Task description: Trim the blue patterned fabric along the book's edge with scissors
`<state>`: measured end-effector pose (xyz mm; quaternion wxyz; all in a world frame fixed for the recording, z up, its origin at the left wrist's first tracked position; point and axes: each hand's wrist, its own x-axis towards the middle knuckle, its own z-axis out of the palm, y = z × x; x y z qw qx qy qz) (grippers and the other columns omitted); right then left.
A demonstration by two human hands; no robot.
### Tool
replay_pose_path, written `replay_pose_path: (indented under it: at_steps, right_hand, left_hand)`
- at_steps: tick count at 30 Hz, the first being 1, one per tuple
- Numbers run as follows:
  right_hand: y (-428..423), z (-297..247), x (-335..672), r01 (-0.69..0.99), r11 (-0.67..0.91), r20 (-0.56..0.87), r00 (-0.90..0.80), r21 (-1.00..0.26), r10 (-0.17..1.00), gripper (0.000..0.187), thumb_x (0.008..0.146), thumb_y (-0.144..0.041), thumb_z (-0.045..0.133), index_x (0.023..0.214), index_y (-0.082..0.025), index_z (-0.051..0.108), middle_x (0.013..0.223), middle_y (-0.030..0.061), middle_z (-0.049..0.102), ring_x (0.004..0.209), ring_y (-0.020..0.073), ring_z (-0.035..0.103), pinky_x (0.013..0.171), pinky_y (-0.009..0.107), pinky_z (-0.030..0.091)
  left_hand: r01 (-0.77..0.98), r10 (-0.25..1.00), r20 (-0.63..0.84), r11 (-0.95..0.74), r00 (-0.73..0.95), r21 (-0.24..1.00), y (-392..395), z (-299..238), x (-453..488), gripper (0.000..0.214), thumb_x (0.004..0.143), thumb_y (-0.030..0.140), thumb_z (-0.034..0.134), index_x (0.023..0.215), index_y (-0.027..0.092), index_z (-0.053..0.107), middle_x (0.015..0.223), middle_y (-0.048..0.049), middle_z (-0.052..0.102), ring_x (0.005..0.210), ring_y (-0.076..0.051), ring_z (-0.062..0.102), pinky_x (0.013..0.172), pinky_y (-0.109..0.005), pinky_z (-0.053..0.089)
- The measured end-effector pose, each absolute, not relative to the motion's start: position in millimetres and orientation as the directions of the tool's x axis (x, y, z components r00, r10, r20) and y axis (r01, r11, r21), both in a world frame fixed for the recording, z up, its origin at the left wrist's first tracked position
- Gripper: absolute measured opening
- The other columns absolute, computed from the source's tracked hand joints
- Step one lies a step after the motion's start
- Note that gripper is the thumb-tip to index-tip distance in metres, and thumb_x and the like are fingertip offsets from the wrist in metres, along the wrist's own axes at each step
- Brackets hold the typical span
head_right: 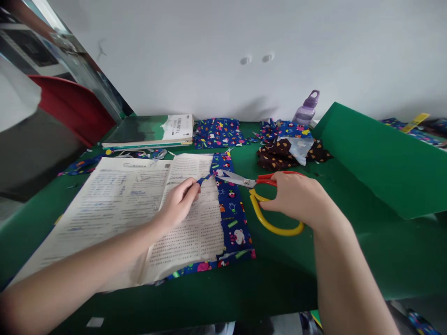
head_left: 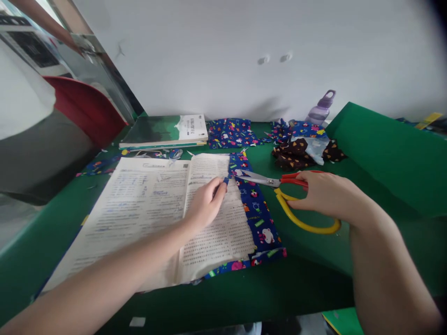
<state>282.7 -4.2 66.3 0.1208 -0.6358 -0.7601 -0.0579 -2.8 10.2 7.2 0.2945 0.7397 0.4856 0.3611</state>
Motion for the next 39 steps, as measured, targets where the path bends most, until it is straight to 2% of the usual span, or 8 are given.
replay_pose_path:
  at_steps: [2, 4, 9, 16, 24, 30, 39]
  right_hand:
    - [-5.2, 66.9, 274.3, 0.987, 0.155, 0.132, -0.159, 0.037, 0.978, 0.048, 0.056, -0.061, 0.065, 0.086, -0.024, 0.063, 0.072, 0.0052, 0.065, 0.057, 0.0192, 0.055, 0.047, 0.030, 0.030]
    - [-6.8, 69.0, 264.2, 0.987, 0.136, 0.070, -0.142, 0.085, 0.987, 0.051, 0.059, -0.062, 0.060, 0.093, -0.024, 0.062, 0.079, 0.0040, 0.066, 0.062, 0.0204, 0.057, 0.049, 0.030, 0.032]
    - [-13.1, 70.9, 242.1, 0.983, 0.111, 0.093, -0.126, 0.144, 0.988, 0.047, 0.061, -0.059, 0.059, 0.089, -0.021, 0.060, 0.078, 0.0059, 0.066, 0.067, 0.0232, 0.059, 0.050, 0.031, 0.033]
    - [-19.2, 63.8, 216.2, 0.971, 0.076, 0.137, -0.108, 0.225, 0.985, 0.044, 0.067, -0.058, 0.055, 0.084, -0.017, 0.056, 0.066, 0.0075, 0.063, 0.059, 0.0244, 0.061, 0.046, 0.032, 0.032]
    - [-22.8, 54.7, 204.2, 0.967, 0.076, 0.181, -0.122, 0.242, 0.976, 0.038, 0.069, -0.054, 0.057, 0.078, -0.017, 0.054, 0.068, 0.0084, 0.064, 0.056, 0.0238, 0.061, 0.044, 0.032, 0.034]
    - [-26.5, 54.4, 193.1, 0.959, 0.081, 0.225, -0.145, 0.270, 0.964, 0.041, 0.070, -0.055, 0.058, 0.074, -0.015, 0.057, 0.057, 0.0089, 0.059, 0.051, 0.0229, 0.059, 0.042, 0.031, 0.033]
    - [-23.4, 49.3, 182.3, 0.965, 0.096, 0.201, -0.147, 0.243, 0.968, 0.041, 0.072, -0.057, 0.055, 0.065, -0.017, 0.056, 0.053, 0.0085, 0.058, 0.048, 0.0208, 0.058, 0.040, 0.029, 0.030]
  left_hand:
    - [0.525, 0.918, 0.266, -0.388, 0.294, 0.758, 8.4, 9.6, -1.8, 0.027, 0.094, 0.033, 0.034, 0.073, 0.020, 0.044, 0.059, 0.0021, 0.046, 0.057, -0.012, 0.046, 0.054, -0.027, 0.031]
    - [0.550, 0.903, 0.294, -0.425, 0.313, 0.720, 6.8, 11.1, -0.9, 0.026, 0.094, 0.032, 0.035, 0.074, 0.020, 0.045, 0.060, 0.0017, 0.047, 0.058, -0.012, 0.047, 0.056, -0.027, 0.031]
    - [0.607, 0.871, 0.339, -0.491, 0.355, 0.625, 6.1, 10.3, 0.0, 0.022, 0.093, 0.031, 0.037, 0.077, 0.020, 0.049, 0.063, 0.0001, 0.051, 0.063, -0.014, 0.049, 0.060, -0.029, 0.034]
    - [0.627, 0.862, 0.333, -0.506, 0.381, 0.592, 6.3, 10.0, 0.8, 0.018, 0.091, 0.031, 0.042, 0.091, 0.020, 0.055, 0.077, -0.0026, 0.061, 0.072, -0.017, 0.051, 0.066, -0.031, 0.037]
    - [0.636, 0.849, 0.347, -0.529, 0.399, 0.562, 2.6, 12.8, 2.3, 0.018, 0.091, 0.032, 0.043, 0.090, 0.020, 0.056, 0.073, -0.0016, 0.059, 0.071, -0.016, 0.053, 0.069, -0.031, 0.040]
    - [0.629, 0.847, 0.343, -0.532, 0.407, 0.567, 3.1, 12.4, 3.1, 0.017, 0.091, 0.032, 0.043, 0.091, 0.020, 0.056, 0.078, -0.0020, 0.062, 0.075, -0.017, 0.055, 0.073, -0.032, 0.041]
    - [0.616, 0.828, 0.325, -0.559, 0.457, 0.555, 4.8, 7.9, 1.5, 0.020, 0.093, 0.033, 0.041, 0.091, 0.020, 0.055, 0.082, -0.0031, 0.064, 0.078, -0.017, 0.055, 0.077, -0.033, 0.040]
